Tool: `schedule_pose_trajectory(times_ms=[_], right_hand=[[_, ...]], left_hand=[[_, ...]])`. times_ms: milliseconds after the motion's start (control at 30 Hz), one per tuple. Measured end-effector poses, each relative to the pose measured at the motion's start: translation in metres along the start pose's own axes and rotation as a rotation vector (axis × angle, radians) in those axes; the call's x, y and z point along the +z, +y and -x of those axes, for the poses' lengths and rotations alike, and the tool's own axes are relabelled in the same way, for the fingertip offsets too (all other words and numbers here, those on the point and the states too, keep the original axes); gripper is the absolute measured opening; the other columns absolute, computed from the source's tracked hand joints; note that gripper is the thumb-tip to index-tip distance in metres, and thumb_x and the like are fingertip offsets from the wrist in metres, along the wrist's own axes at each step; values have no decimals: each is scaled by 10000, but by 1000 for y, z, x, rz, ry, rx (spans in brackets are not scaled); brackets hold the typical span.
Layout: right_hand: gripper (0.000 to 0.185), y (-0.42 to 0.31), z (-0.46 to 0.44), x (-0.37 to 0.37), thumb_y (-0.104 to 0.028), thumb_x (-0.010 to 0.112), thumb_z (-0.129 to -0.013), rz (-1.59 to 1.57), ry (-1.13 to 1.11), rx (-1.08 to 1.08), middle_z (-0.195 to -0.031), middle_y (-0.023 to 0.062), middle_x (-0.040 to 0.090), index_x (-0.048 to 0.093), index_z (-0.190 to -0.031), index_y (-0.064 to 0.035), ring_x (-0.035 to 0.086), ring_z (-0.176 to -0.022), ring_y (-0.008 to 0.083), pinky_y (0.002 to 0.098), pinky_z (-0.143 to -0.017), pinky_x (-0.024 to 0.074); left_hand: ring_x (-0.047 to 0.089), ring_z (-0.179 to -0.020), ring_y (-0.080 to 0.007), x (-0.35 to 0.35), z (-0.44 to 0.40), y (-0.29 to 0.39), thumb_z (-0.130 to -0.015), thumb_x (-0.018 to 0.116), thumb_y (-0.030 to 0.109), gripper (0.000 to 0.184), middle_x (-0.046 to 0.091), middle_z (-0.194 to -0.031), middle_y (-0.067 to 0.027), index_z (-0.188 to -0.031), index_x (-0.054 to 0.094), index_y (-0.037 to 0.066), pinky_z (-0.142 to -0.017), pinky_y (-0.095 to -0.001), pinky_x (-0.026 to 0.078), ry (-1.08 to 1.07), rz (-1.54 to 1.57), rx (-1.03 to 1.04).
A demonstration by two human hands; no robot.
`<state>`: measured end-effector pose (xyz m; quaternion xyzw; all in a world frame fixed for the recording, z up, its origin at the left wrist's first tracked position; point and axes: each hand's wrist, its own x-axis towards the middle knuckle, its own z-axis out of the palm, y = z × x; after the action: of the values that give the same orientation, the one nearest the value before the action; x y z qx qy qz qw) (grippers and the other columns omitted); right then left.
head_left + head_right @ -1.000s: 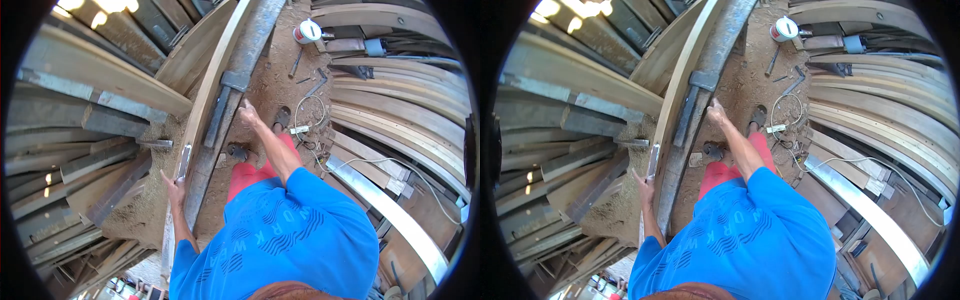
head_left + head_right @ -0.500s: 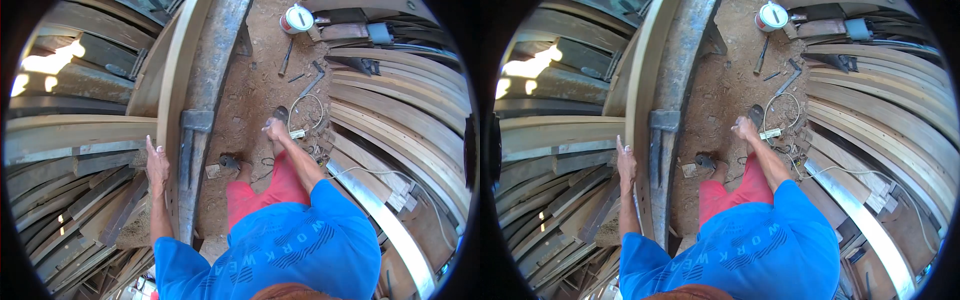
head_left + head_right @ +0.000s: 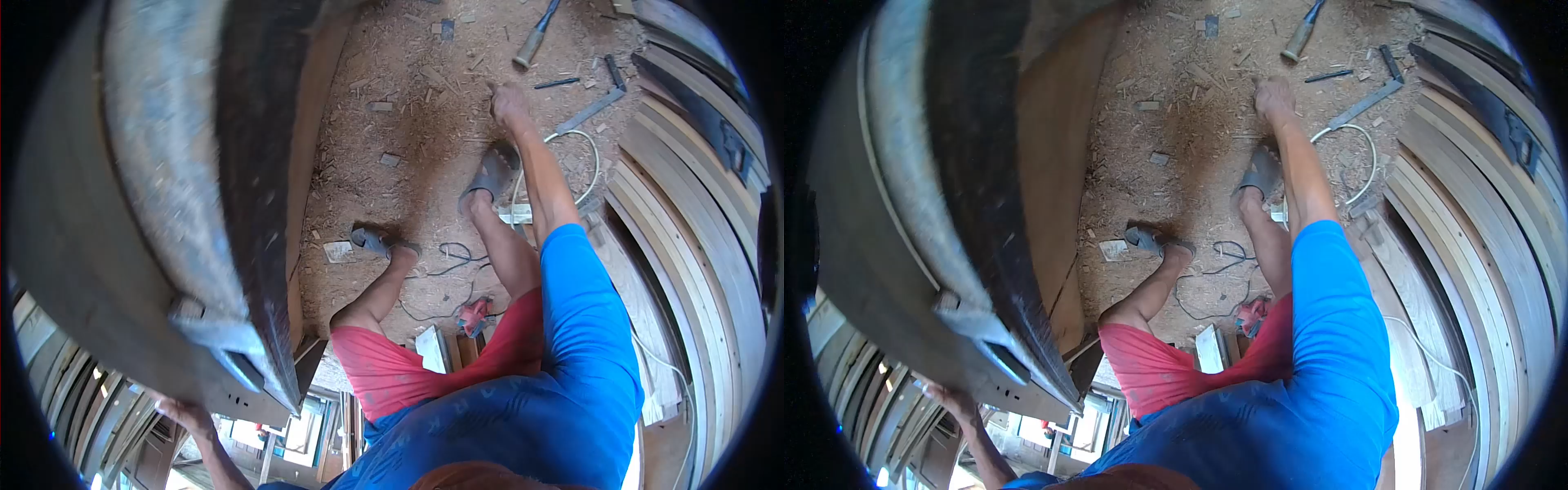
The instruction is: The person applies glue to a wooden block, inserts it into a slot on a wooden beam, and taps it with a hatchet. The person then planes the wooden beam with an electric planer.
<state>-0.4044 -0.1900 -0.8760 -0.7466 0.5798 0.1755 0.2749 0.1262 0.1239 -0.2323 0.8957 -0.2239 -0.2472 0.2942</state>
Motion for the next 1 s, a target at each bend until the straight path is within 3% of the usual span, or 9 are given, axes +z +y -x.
schedule_pose_trajectory(times_ms=[67, 467, 567, 667, 700, 767, 833, 967, 1000], right_hand=[[440, -4, -24, -4, -183, 512, -965, 17, -104, -59, -1268, 230, 639, 648, -1381, -225, 639, -1158, 433, 496, -998, 525], [365, -87, -41, 63, -157, 575, -909, -142, 116, 69, -1200, 222, 658, 662, -1262, -130, 652, -1119, 421, 534, -882, 550], [359, -98, -23, 85, -145, 605, -878, -35, 627, -84, -1091, 255, 689, 677, -1224, -84, 685, -1038, 416, 537, -837, 555], [415, -100, 2, 104, -146, 625, -880, -407, 218, 98, -973, 247, 711, 655, -1289, -83, 711, -921, 407, 504, -782, 563], [387, -103, 18, 84, -146, 631, -880, -539, 152, 128, -900, 211, 703, 671, -1256, -61, 696, -845, 358, 467, -731, 548], [340, -118, 77, 37, -145, 643, -882, -800, 20, 186, -755, 139, 686, 702, -1192, -17, 667, -693, 261, 394, -628, 518], [267, -127, 135, -7, -139, 639, -919, -992, -18, 194, -714, 52, 677, 719, -1137, -7, 607, -609, 182, 334, -578, 483], [167, -162, 235, -93, -125, 608, -979, -1539, -112, 308, -733, 108, 646, 697, -1038, 3, 620, -671, 128, 351, -598, 506], [186, -164, 257, -115, -153, 597, -983, -1243, -83, 160, -751, 132, 652, 694, -1025, 1, 638, -682, 174, 386, -627, 508]], left_hand=[[375, -1460, -287, -9, 5, -5, -1055, 310, 669, 832, 372, -1604, -134, -1603, 278, 45, -1217, -448, 286, 100, 6, -25], [409, -1419, -347, -45, 12, -8, -1020, 365, 700, 870, 411, -1554, -220, -1534, 385, -2, -1201, -487, 318, 246, -166, 30], [367, -1454, -349, -34, 15, -5, -1032, 334, 684, 867, 366, -1590, -214, -1565, 330, 0, -1220, -491, 284, 250, -19, -14], [290, -1507, -358, 9, 10, 4, -1041, 281, 673, 869, 279, -1641, -213, -1616, 223, 24, -1246, -496, 218, 197, 13, 137], [206, -1549, -356, 10, 2, 10, -1047, 232, 659, 866, 188, -1681, -206, -1645, 125, 43, -1266, -495, 152, -14, -439, 380], [186, -1556, -354, 56, -5, 36, -967, 244, 807, 1027, 174, -1694, -181, -1652, 108, 55, -1270, -507, 132, 5, -313, 383], [250, -1532, -347, 65, -5, 48, -904, 273, 887, 1128, 214, -1668, -205, -1653, 103, 61, -1249, -517, 207, -28, -336, 356], [475, -1326, -318, 66, -5, 51, -951, 268, 826, 1087, 447, -1492, -217, -1601, 190, -42, -1146, -460, 335, -44, -300, 502], [446, -1353, -357, 66, -9, 45, -983, 262, 782, 1027, 444, -1504, -238, -1574, 270, -57, -1165, -473, 301, 17, -290, 604]])
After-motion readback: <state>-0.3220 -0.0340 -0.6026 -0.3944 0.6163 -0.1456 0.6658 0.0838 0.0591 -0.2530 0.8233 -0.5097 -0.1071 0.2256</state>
